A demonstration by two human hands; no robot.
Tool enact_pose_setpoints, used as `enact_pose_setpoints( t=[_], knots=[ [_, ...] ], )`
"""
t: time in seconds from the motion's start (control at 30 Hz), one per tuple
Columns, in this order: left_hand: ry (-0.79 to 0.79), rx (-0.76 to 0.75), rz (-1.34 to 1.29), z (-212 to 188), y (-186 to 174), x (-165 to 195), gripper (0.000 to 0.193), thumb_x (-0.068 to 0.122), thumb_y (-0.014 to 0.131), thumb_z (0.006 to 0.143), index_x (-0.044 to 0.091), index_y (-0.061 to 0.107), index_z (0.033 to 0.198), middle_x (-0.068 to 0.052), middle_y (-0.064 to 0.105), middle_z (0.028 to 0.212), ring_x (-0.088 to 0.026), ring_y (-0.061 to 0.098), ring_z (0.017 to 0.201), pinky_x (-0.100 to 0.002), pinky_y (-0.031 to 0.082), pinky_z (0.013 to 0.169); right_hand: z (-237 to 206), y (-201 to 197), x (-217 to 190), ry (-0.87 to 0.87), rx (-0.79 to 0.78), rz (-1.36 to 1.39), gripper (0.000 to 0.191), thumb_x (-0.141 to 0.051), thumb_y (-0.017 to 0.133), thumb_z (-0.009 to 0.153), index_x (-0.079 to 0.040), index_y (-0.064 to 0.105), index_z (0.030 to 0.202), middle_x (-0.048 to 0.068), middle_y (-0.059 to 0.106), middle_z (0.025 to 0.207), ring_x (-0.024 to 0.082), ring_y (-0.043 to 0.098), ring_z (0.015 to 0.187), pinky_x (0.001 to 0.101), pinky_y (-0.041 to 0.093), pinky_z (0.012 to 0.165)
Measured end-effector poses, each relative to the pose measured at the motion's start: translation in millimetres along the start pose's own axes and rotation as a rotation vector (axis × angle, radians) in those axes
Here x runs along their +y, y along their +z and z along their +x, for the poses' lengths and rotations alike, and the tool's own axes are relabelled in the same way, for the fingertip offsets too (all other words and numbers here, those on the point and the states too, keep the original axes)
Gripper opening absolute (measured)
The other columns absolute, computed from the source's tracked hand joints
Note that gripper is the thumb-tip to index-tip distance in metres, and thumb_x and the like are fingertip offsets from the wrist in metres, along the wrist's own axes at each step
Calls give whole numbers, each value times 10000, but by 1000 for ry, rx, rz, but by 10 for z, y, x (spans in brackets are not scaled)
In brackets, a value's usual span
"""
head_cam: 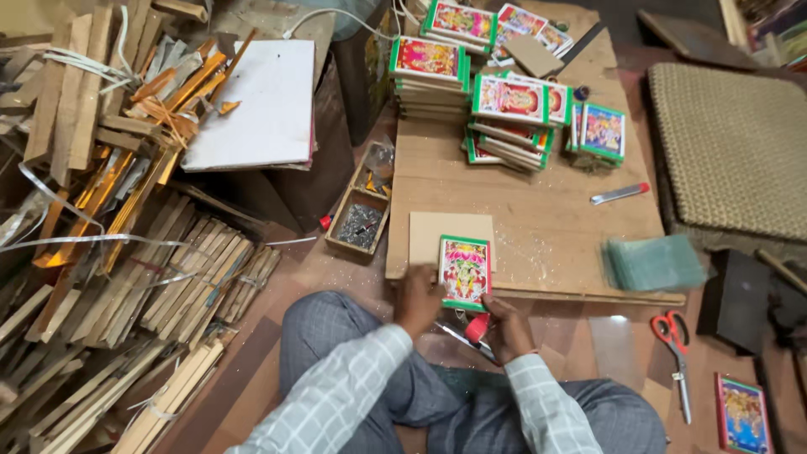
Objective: The person sits on the floor and wraps small rectangular items with printed covers in clear plastic film. They use a red sealing tape to secure the edges and a utility knife to cut the tape. The wrapped items are placed into a stack on the table.
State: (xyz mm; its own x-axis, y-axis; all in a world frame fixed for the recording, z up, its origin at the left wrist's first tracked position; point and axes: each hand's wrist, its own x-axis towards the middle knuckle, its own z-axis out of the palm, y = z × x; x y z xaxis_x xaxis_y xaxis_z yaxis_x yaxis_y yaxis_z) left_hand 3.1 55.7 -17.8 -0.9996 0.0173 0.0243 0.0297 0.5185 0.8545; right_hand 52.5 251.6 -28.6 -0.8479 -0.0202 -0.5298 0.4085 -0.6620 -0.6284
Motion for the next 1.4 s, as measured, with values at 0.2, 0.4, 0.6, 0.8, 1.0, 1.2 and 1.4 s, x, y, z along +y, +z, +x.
enact_pose_setpoints(
  t=[0.2, 0.4, 0.6, 0.8, 1.0, 1.2, 1.4],
  knots=[
    [225, 96, -174, -436, -49, 50, 529, -61, 728, 728, -75, 605, 1242, -254, 634, 1201, -443, 598, 1109, -473, 496, 926, 75, -122, 123, 108, 50, 202, 586, -526, 535, 998, 36, 658, 1111, 137, 726, 940, 225, 663, 799, 333, 512, 708],
    [141, 91, -184, -376, -91, 121, 342, -52, 719, 791, 15, 689, 1124, -189, 705, 1040, -367, 702, 912, -430, 560, 785, 170, -211, 197, 25, -74, 211, 462, -444, 573, 1067, 4, 663, 1134, 83, 707, 898, 169, 619, 698, 316, 505, 633],
    [29, 30, -176, -404, -172, 226, 330, -36, 712, 800, 39, 707, 1121, -183, 703, 1003, -346, 706, 862, -427, 560, 756, 133, -76, 186, 63, 191, -80, 244, -191, 544, 989, 18, 620, 1089, 77, 714, 912, 186, 678, 767, 366, 579, 716],
    [-6, 47, -176, -389, -194, 267, 310, 11, 721, 807, 44, 703, 1115, -162, 696, 1052, -340, 700, 902, -415, 558, 779, 181, -141, 186, -8, -83, 122, 385, -405, 571, 1063, -36, 678, 1071, 62, 728, 869, 149, 633, 694, 310, 514, 609],
    [400, -155, 133, -753, -188, 343, 291, 48, 660, 920, 35, 632, 1209, -170, 580, 1247, -370, 592, 1090, -468, 493, 923, 163, -113, 135, 87, 94, -11, 396, -435, 527, 1001, -67, 665, 1049, 75, 736, 896, 182, 676, 762, 317, 514, 648],
    [513, -311, 431, -1008, -113, 436, 534, 68, 766, 643, 11, 609, 1150, -274, 483, 1348, -412, 541, 1098, -507, 452, 829, 198, -164, 184, 42, 53, -117, 214, -245, 681, 986, -43, 685, 1057, 56, 677, 865, 176, 622, 709, 343, 511, 620],
    [508, -222, 480, -935, 2, 331, 422, 118, 760, 749, 28, 601, 1129, -225, 538, 1229, -392, 579, 1008, -500, 478, 836, 237, -147, 235, -11, 130, -180, 226, -212, 685, 982, -13, 716, 1086, 67, 698, 934, 167, 645, 774, 338, 525, 711]
  ],
)
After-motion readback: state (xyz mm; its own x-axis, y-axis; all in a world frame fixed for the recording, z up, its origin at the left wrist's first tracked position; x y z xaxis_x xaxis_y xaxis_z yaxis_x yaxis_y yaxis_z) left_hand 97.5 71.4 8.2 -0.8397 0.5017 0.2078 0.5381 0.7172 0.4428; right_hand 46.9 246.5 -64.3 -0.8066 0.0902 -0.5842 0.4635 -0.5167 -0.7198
